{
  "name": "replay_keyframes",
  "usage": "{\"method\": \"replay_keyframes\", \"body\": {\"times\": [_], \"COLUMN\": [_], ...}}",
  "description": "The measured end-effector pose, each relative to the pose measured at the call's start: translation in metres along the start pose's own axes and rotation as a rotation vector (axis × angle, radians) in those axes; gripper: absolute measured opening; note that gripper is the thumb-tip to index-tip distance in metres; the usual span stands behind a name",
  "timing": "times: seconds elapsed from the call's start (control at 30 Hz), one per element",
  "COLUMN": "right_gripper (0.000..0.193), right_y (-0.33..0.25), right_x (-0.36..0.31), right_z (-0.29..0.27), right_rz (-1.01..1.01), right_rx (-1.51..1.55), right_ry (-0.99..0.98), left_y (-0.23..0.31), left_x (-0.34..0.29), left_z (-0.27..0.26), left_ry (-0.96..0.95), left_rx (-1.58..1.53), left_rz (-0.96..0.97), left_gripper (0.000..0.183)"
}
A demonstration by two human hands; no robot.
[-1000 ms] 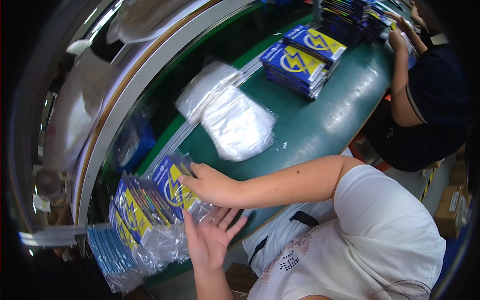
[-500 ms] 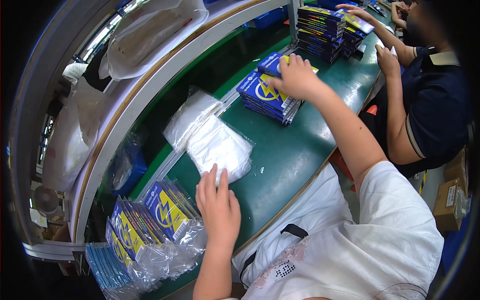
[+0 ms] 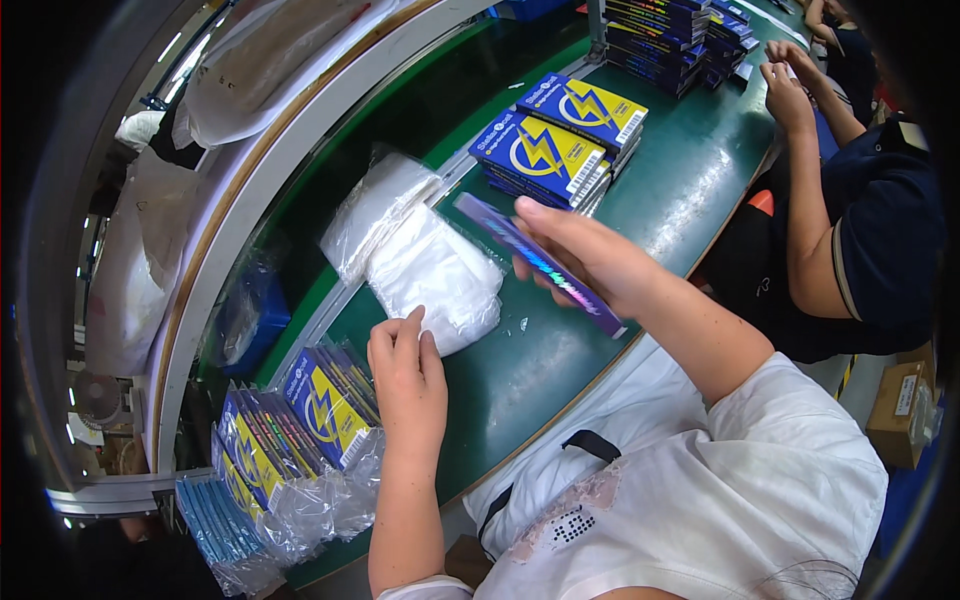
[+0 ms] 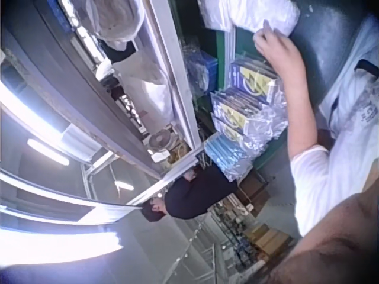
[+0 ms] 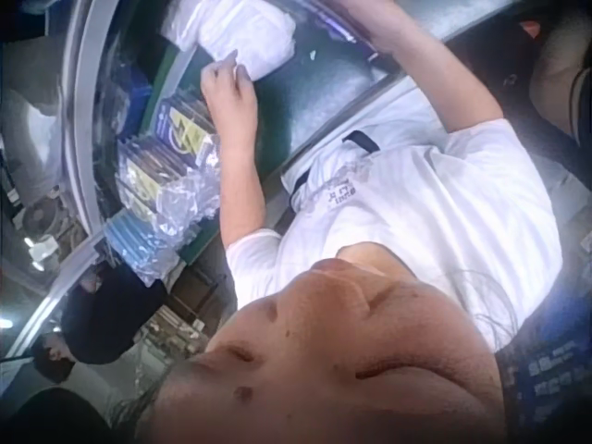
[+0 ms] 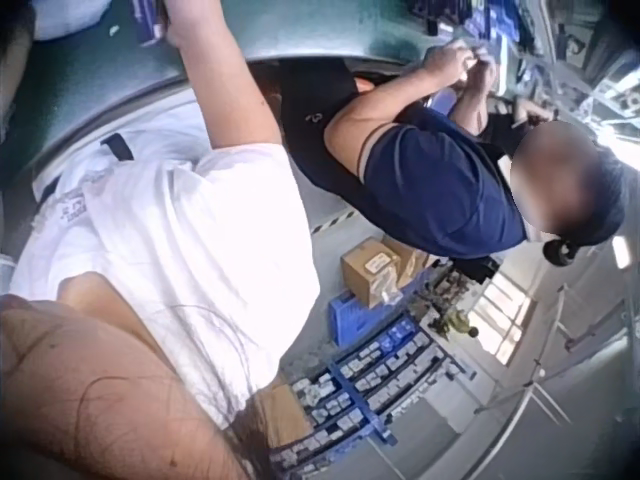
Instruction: The person repeatedly picks up small blue and yellow boxes from a stack, places each box into a clear plastic bag, and sets the bagged item aside on the table. The process is repeated continuously throughout the clip.
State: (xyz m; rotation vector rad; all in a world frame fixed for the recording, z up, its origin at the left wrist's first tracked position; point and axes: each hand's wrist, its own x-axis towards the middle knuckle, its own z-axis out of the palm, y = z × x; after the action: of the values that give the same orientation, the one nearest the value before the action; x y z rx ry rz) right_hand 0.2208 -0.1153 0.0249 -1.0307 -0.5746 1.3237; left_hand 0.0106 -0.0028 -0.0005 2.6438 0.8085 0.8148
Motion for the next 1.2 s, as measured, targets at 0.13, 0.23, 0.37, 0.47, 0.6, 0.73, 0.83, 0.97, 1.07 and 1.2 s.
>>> {"method": "replay_keyframes", "body": {"times": [0.13,0.23,0.37,0.47,0.6,0.73,0.83,0.97,1.07,1.2], "right_gripper": [0.033,0.055,0.072,0.066,0.053,0.043,0.043,0.048,0.046,0.051], "right_y": [0.047,0.058,0.068,0.060,0.061,0.068,0.066,0.065,0.063,0.055], "right_x": [-0.002,0.004,0.029,0.033,0.027,0.024,0.021,0.020,0.022,0.026], "right_z": [-0.007,0.005,0.014,0.009,0.007,0.021,0.035,0.035,0.032,0.025], "right_rz": [0.055,0.191,0.249,0.223,0.149,0.051,0.005,-0.015,-0.026,-0.051], "right_rx": [0.256,0.364,0.339,0.237,0.107,0.041,0.026,-0.020,-0.050,-0.139], "right_ry": [-0.216,-0.400,-0.411,-0.350,-0.198,0.009,0.084,0.002,-0.002,-0.052], "left_y": [-0.003,-0.002,-0.012,-0.024,-0.021,-0.003,-0.003,-0.004,-0.008,0.000], "left_x": [0.001,0.000,0.002,0.000,-0.004,0.000,-0.001,-0.004,-0.005,-0.005], "left_z": [-0.001,-0.002,-0.002,0.000,-0.008,-0.007,-0.011,-0.018,-0.014,-0.016], "left_ry": [0.005,0.043,0.030,0.025,0.034,0.038,0.075,0.127,0.127,0.073], "left_rx": [-0.084,-0.147,-0.302,-0.477,-0.542,-0.304,-0.249,-0.185,-0.163,-0.170], "left_rz": [-0.049,-0.082,-0.193,-0.384,-0.520,-0.283,-0.197,-0.179,-0.162,-0.251], "left_gripper": [0.018,0.014,0.015,0.015,0.014,0.014,0.017,0.019,0.020,0.026]}}
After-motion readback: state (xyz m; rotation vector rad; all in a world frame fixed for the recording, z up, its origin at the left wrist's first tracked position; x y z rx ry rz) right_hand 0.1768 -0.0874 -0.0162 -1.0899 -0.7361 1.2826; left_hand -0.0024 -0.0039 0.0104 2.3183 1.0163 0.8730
